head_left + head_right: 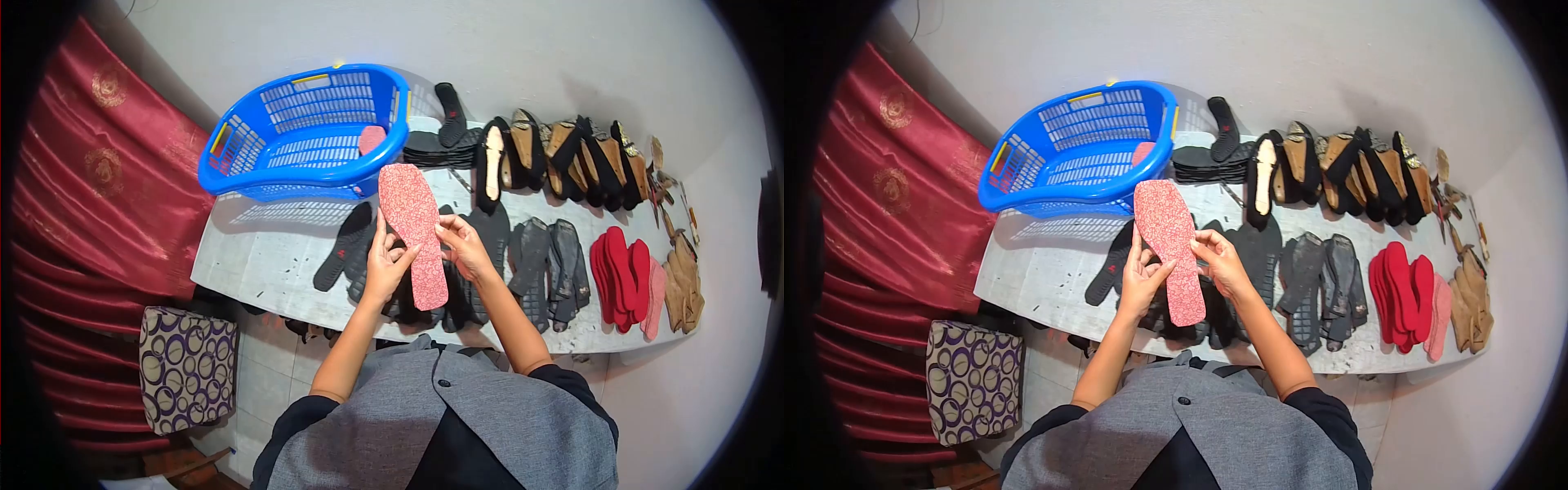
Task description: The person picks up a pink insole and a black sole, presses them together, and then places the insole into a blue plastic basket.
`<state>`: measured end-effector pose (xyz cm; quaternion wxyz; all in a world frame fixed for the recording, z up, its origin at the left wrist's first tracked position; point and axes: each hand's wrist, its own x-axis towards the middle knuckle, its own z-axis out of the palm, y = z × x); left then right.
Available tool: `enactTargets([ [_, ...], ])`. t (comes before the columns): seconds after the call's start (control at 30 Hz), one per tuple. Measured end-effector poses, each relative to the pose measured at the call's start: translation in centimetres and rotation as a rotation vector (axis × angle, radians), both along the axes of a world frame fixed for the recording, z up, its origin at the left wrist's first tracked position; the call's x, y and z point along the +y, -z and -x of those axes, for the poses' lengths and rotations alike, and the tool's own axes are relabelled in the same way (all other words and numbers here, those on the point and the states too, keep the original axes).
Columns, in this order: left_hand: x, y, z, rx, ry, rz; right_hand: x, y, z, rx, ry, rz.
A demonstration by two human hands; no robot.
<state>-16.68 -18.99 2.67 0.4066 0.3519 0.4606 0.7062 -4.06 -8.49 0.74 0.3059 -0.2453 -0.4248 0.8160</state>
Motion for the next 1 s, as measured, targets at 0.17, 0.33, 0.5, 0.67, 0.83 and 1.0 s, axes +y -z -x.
enactTargets([
  [0.17,-1.4,-0.4,6.5,0.005,0.045,-0.032,-1.6,-2.1,5.3,-0.017,-0.018,-0.086],
  [0.33,-0.7,-2.4,12.1,-0.067,0.064,-0.028,-1.0,-3.3,10.4,0.018,-0.001,-0.182],
  [0.5,2.1,-5.1,17.6,-0.014,0.054,-0.053,1.8,-4.0,13.5,-0.208,0.219,-0.718],
  [0.67,9.5,-7.1,24.0,-0.040,0.129,0.073,5.0,-3.3,16.0,-0.595,0.359,-1.408],
  [0.83,19.5,-3.9,29.1,-0.149,0.210,0.218,7.7,1.3,16.9,-0.489,0.455,-1.573],
  [1.0,25.4,2.1,31.6,0.134,0.189,0.489,9.2,5.0,19.1,-0.269,0.684,-1.571],
])
